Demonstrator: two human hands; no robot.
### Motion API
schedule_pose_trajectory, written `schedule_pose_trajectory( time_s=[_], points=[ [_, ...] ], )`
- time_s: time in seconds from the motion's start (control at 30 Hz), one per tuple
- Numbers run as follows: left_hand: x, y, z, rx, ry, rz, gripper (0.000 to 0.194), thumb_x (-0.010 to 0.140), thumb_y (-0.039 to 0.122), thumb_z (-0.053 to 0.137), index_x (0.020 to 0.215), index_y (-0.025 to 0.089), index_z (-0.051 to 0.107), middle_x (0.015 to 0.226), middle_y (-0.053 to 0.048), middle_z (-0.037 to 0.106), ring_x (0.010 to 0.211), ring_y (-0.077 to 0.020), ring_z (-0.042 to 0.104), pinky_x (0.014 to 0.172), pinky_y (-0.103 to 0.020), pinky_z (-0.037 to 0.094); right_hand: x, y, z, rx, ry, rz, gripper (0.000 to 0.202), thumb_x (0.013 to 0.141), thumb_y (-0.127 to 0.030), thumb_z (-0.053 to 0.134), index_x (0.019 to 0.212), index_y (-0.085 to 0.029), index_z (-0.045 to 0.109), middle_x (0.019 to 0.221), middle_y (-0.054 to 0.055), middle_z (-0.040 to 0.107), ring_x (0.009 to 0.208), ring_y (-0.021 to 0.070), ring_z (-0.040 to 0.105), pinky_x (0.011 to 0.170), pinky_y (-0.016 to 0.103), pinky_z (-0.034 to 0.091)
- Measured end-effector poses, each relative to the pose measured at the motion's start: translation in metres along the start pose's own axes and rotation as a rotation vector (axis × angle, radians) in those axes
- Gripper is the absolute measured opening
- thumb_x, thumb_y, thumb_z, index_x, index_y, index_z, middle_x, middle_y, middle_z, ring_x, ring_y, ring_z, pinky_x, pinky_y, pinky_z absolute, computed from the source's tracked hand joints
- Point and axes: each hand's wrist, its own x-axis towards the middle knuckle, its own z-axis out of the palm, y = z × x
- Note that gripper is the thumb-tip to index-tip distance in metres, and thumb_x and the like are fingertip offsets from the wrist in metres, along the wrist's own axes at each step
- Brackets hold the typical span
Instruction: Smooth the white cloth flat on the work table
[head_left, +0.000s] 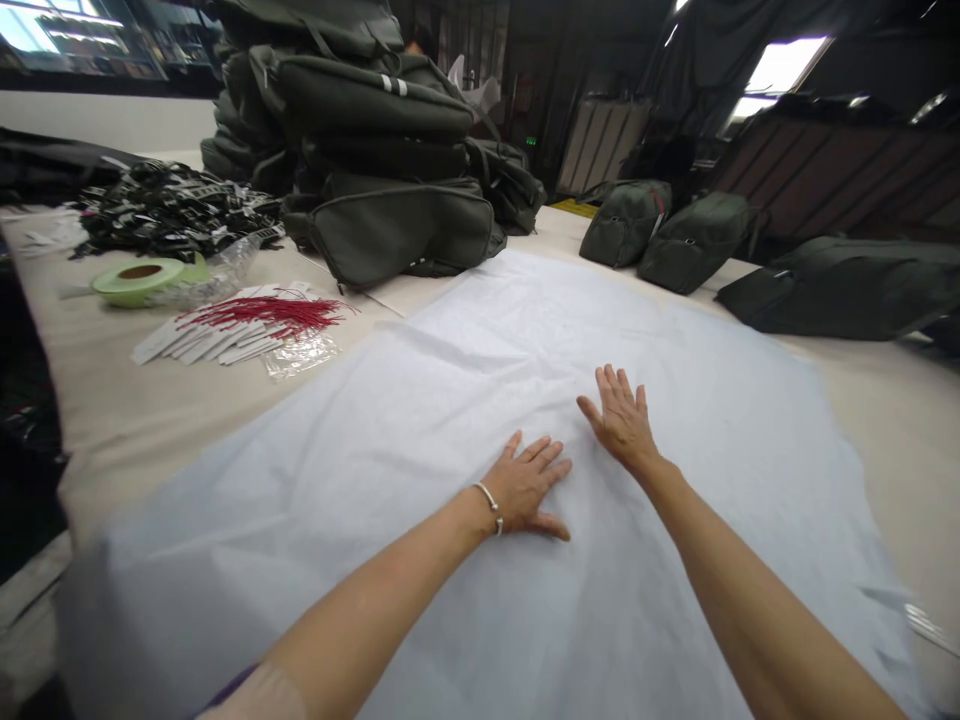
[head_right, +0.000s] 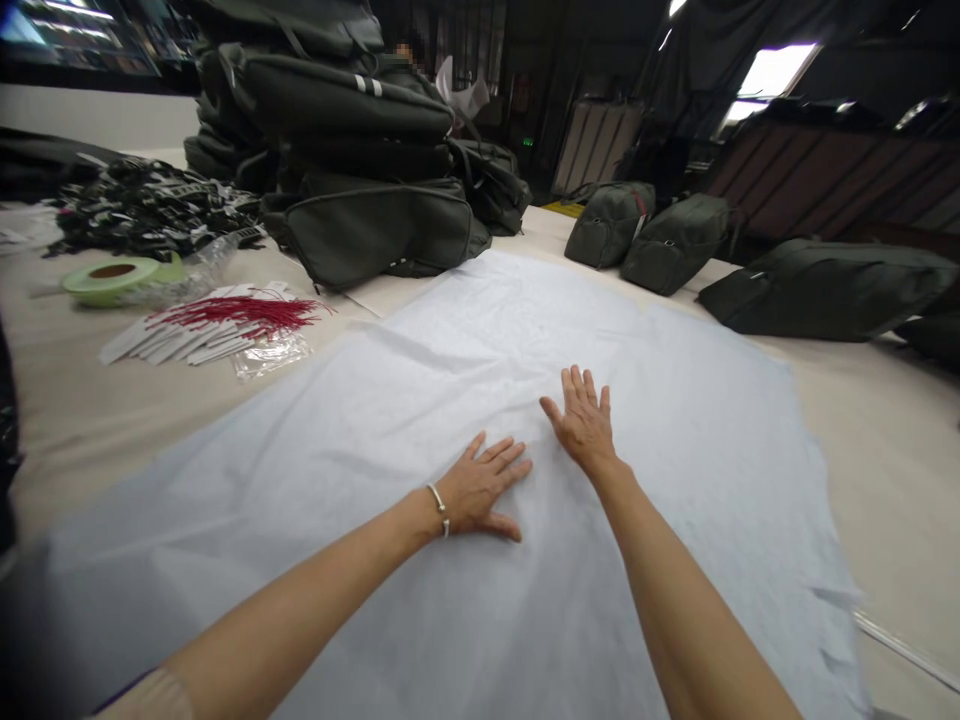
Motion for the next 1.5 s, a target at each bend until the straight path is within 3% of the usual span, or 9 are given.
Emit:
schedule_pose_trajectory(
  time_s=[0.1, 0.2, 0.37, 0.6, 0.83, 1.0, 1.17, 1.37, 1.5],
  points=[
    [-0.028, 0.02, -0.015, -0.026, -0.002, 0.056, 0.09, 0.082, 0.077, 0.04, 0.147, 0.016, 0.027, 0.155, -0.017, 0.024, 0.146, -0.0312, 0.013, 0.115, -0.062, 0.004, -0.066, -0.021, -0.033, 0.08, 0.06, -0.147, 0.062, 0.1, -0.051, 0.021, 0.15, -0.014, 0.016, 0.157, 0.01, 0.019, 0.145, 0.0244, 0.01, 0.118, 0.054, 0.011],
    [-0.079, 0.045, -0.028, -0.035, -0.083, 0.121, 0.086, 0.085, 0.072, 0.043, 0.149, 0.017, 0.025, 0.155, -0.017, 0.024, 0.146, -0.0314, 0.011, 0.116, -0.061, 0.004, -0.148, -0.048, -0.054, 0.088, 0.011, -0.264, 0.062, 0.1, -0.05, 0.026, 0.151, -0.017, 0.012, 0.156, 0.009, 0.022, 0.144, 0.0256, 0.013, 0.117, 0.054, 0.014],
    [-0.166, 0.071, -0.036, 0.013, -0.196, -0.007, 0.096, 0.078, 0.069, 0.058, 0.152, 0.025, 0.014, 0.158, -0.013, 0.017, 0.145, -0.0352, 0.011, 0.115, -0.065, 0.005, -0.232, -0.09, -0.043, 0.031, -0.066, -0.375, 0.071, 0.097, -0.053, 0.038, 0.151, -0.016, 0.012, 0.155, 0.008, 0.023, 0.144, 0.0276, 0.016, 0.116, 0.052, 0.015],
    [-0.244, 0.071, -0.031, 0.148, -0.279, -0.364, 0.115, 0.065, 0.07, 0.071, 0.152, 0.027, 0.008, 0.158, -0.015, 0.012, 0.145, -0.0376, 0.009, 0.113, -0.066, 0.006, -0.257, -0.078, -0.035, 0.135, -0.183, -0.587, 0.077, 0.094, -0.058, 0.042, 0.151, -0.018, 0.008, 0.155, 0.008, 0.023, 0.142, 0.0268, 0.021, 0.118, 0.05, 0.014],
    [-0.26, 0.07, -0.026, 0.156, -0.302, -0.438, 0.107, 0.07, 0.074, 0.062, 0.151, 0.027, 0.012, 0.158, -0.014, 0.013, 0.145, -0.0357, 0.011, 0.115, -0.063, 0.007, -0.272, -0.064, -0.058, 0.138, -0.279, -0.661, 0.077, 0.094, -0.059, 0.041, 0.151, -0.02, 0.007, 0.156, 0.006, 0.02, 0.143, 0.0254, 0.019, 0.119, 0.048, 0.011],
    [-0.263, 0.079, -0.024, 0.144, -0.241, -0.41, 0.109, 0.068, 0.073, 0.066, 0.151, 0.027, 0.012, 0.158, -0.015, 0.014, 0.145, -0.0369, 0.011, 0.114, -0.065, 0.01, -0.292, -0.097, -0.054, 0.076, -0.082, -0.541, 0.078, 0.094, -0.061, 0.041, 0.151, -0.018, 0.01, 0.155, 0.008, 0.023, 0.142, 0.0285, 0.022, 0.116, 0.051, 0.016],
    [-0.29, 0.1, -0.003, 0.091, -0.198, -0.256, 0.113, 0.068, 0.074, 0.064, 0.151, 0.029, 0.001, 0.158, -0.014, 0.015, 0.144, -0.0387, 0.016, 0.111, -0.068, 0.017, -0.32, -0.143, -0.017, -0.002, 0.151, -0.441, 0.079, 0.094, -0.061, 0.038, 0.15, -0.01, 0.014, 0.148, 0.013, 0.036, 0.137, 0.0308, 0.034, 0.105, 0.053, 0.034],
    [-0.316, 0.101, 0.038, 0.272, -0.032, -0.094, 0.073, 0.096, 0.034, 0.047, 0.151, 0.028, 0.0, 0.154, -0.013, 0.028, 0.14, -0.0338, 0.031, 0.105, -0.062, 0.035, -0.322, -0.182, -0.004, 0.026, 0.161, -0.28, 0.074, 0.097, -0.053, 0.035, 0.151, -0.012, 0.006, 0.148, 0.013, 0.037, 0.136, 0.03, 0.036, 0.099, 0.055, 0.043],
    [-0.318, 0.11, 0.036, 0.406, 0.157, -0.068, 0.067, 0.096, 0.026, 0.048, 0.151, 0.024, 0.011, 0.15, -0.011, 0.037, 0.139, -0.0292, 0.034, 0.109, -0.054, 0.034, -0.327, -0.175, -0.021, -0.003, 0.175, -0.21, 0.074, 0.097, -0.053, 0.033, 0.151, -0.012, 0.003, 0.147, 0.014, 0.037, 0.135, 0.0303, 0.038, 0.099, 0.056, 0.044]
  ],
)
